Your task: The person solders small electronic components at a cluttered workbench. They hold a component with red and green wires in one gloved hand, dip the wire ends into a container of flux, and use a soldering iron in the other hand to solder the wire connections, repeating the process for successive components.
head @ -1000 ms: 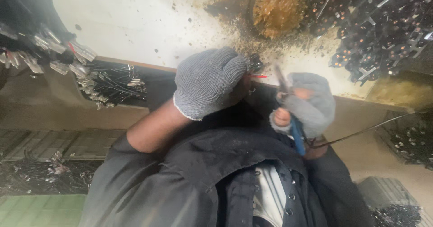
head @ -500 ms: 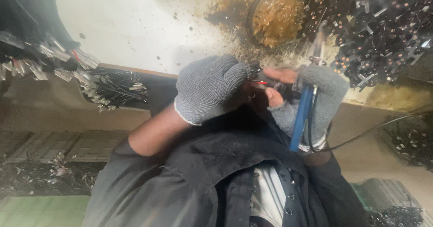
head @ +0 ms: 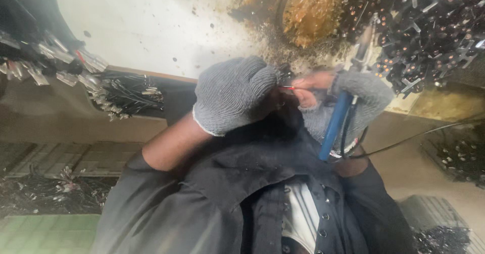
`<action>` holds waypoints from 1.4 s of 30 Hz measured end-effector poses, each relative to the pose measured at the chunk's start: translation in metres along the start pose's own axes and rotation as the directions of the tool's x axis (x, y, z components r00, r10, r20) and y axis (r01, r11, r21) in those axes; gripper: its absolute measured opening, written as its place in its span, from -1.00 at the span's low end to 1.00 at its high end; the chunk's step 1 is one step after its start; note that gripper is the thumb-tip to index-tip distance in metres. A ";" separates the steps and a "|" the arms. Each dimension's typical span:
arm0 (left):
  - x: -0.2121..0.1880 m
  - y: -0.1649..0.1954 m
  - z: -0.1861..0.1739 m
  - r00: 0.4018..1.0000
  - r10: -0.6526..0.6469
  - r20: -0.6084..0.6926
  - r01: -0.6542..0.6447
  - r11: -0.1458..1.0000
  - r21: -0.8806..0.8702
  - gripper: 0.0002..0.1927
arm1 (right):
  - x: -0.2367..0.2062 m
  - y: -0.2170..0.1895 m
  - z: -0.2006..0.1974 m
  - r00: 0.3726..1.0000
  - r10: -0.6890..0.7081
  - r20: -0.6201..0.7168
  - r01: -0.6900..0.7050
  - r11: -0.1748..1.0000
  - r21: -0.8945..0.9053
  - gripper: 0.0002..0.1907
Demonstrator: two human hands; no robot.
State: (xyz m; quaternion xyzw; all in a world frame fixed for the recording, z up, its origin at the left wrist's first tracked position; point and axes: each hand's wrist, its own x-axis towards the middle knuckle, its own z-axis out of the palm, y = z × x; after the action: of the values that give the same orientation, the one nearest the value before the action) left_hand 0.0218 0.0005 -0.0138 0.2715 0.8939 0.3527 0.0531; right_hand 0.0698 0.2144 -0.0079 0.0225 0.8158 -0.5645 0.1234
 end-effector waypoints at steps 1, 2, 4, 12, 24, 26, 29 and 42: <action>0.001 0.000 -0.004 1.000 0.012 0.006 -0.012 1.000 -0.007 -0.77 | -0.004 0.005 0.000 1.000 0.010 0.002 -0.010 1.000 0.022 -0.90; 0.002 0.000 -0.008 1.000 0.022 0.013 -0.022 1.000 -0.014 -0.79 | -0.006 0.010 0.000 1.000 0.021 0.008 -0.022 0.999 0.046 -0.91; 0.002 -0.003 -0.020 0.995 0.011 0.101 0.014 0.969 -0.246 -0.77 | -0.009 0.017 -0.001 0.999 0.049 0.022 -0.051 0.994 0.096 -0.91; 0.010 0.004 -0.036 0.906 -0.113 0.407 0.294 0.860 -0.416 -0.73 | -0.009 0.030 -0.007 0.999 -0.001 0.042 0.003 0.998 -0.056 -0.90; 0.023 0.010 -0.044 0.700 -0.164 0.695 0.643 0.569 -0.513 -0.79 | -0.022 0.049 -0.005 0.999 -0.048 0.026 0.045 0.992 0.122 -0.86; 0.021 0.011 -0.043 0.711 -0.182 0.680 0.617 0.626 -0.477 -0.81 | -0.021 0.050 -0.006 0.998 -0.065 0.018 0.062 0.990 0.126 -0.88; 0.017 0.012 -0.039 0.766 -0.142 0.627 0.557 0.634 -0.537 -0.82 | -0.019 0.051 -0.007 0.995 -0.097 0.013 0.094 0.988 0.122 -0.88; -0.006 0.024 -0.016 0.965 -0.114 0.235 0.205 0.888 -0.411 -0.79 | 0.000 -0.009 -0.020 0.962 -0.231 0.146 0.257 0.945 -0.203 -0.89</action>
State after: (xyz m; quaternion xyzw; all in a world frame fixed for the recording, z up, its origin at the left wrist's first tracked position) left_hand 0.0328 0.0023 0.0131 0.2129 0.8025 0.5067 0.2323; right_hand 0.0647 0.2296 0.0071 -0.1265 0.8608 -0.4821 0.1029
